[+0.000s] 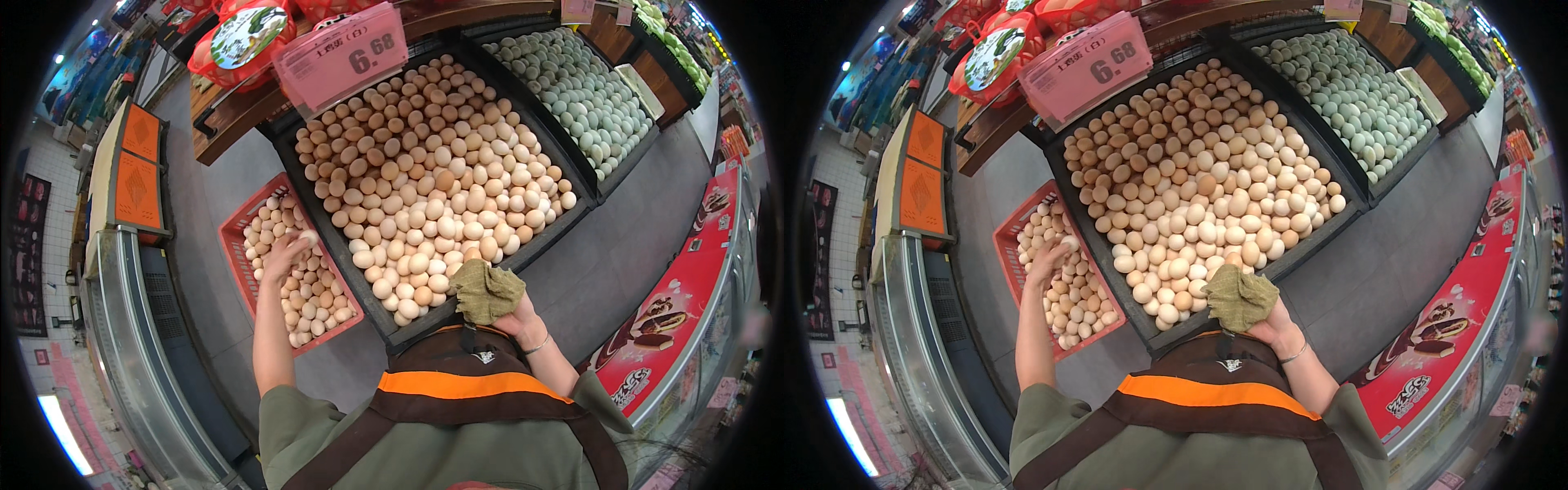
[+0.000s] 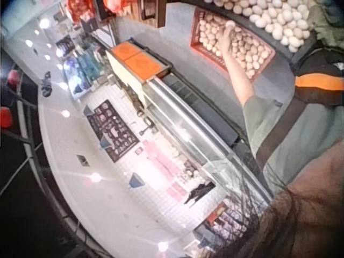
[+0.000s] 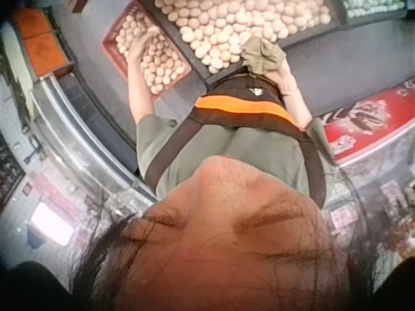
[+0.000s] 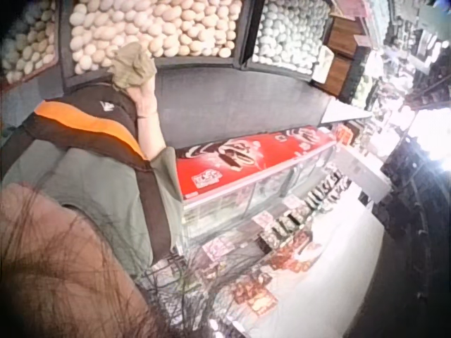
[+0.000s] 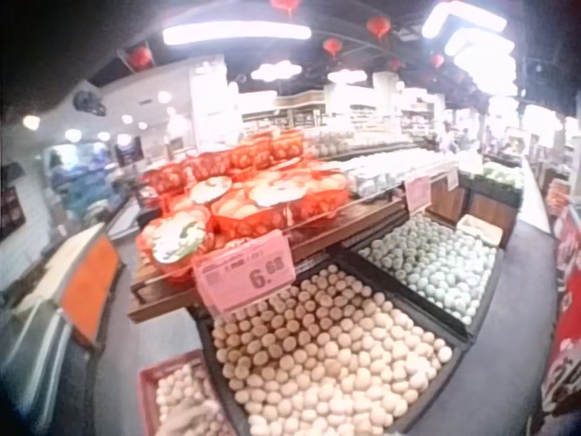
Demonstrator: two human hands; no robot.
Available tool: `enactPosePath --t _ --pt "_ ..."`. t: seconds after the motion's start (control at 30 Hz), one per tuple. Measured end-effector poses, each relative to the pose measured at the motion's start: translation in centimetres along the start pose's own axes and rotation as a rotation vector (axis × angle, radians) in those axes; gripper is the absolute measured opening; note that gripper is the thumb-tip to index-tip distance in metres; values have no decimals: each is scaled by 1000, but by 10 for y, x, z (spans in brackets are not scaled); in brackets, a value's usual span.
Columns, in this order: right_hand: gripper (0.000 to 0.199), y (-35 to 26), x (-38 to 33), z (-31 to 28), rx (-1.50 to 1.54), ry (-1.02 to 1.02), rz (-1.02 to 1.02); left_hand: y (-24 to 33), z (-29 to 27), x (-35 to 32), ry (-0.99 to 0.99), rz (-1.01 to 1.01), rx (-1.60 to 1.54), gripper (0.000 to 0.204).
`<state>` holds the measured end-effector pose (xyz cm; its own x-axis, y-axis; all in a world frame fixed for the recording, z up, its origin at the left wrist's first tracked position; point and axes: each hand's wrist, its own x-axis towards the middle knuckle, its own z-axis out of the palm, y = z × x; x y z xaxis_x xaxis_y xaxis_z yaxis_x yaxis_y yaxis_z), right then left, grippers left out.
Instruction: The person cleans eggs with a cloth and moves them from a crate to a larger display tray by hand, then walks through the store and touches vegetables.
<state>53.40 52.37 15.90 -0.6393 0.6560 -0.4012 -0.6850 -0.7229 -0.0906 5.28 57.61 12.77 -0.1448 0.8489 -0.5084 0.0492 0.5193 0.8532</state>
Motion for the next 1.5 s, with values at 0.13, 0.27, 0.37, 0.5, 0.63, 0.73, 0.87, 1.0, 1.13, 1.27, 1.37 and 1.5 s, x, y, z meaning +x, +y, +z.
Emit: enactPosePath --t 0.13,0.27,0.37,0.5,0.63,0.73,0.87,1.0,1.13,1.27,1.37,1.5 --pt "47 -12 -1 -8 18 3 -36 45 104 35 -49 287 286 53" --pt "50 -29 -7 -17 19 24 -73 78 193 81 -118 545 817 47" --pt "53 -41 -19 -21 57 61 -124 101 228 114 -243 679 1173 43" --pt "57 -49 -30 -39 70 119 -190 92 242 160 -332 885 1273 38" --pt "58 -54 -32 -48 69 126 -218 103 249 173 -447 827 1362 41" --pt "59 -57 -31 -47 89 134 -213 104 247 178 -450 794 1391 42" --pt "57 -61 -27 -43 74 129 -204 97 240 177 -345 916 1279 40" --pt "56 -62 -21 -44 67 135 -191 95 235 158 -193 868 1069 34" --pt "55 -61 -15 -37 70 106 -167 62 224 147 -78 700 878 43" --pt "55 -58 -15 -36 40 97 -160 48 239 128 -68 445 733 52" --pt "54 -58 -15 -31 41 90 -154 21 235 137 38 586 547 51" --pt "55 -58 -19 -30 67 101 -159 29 245 124 137 555 685 48"
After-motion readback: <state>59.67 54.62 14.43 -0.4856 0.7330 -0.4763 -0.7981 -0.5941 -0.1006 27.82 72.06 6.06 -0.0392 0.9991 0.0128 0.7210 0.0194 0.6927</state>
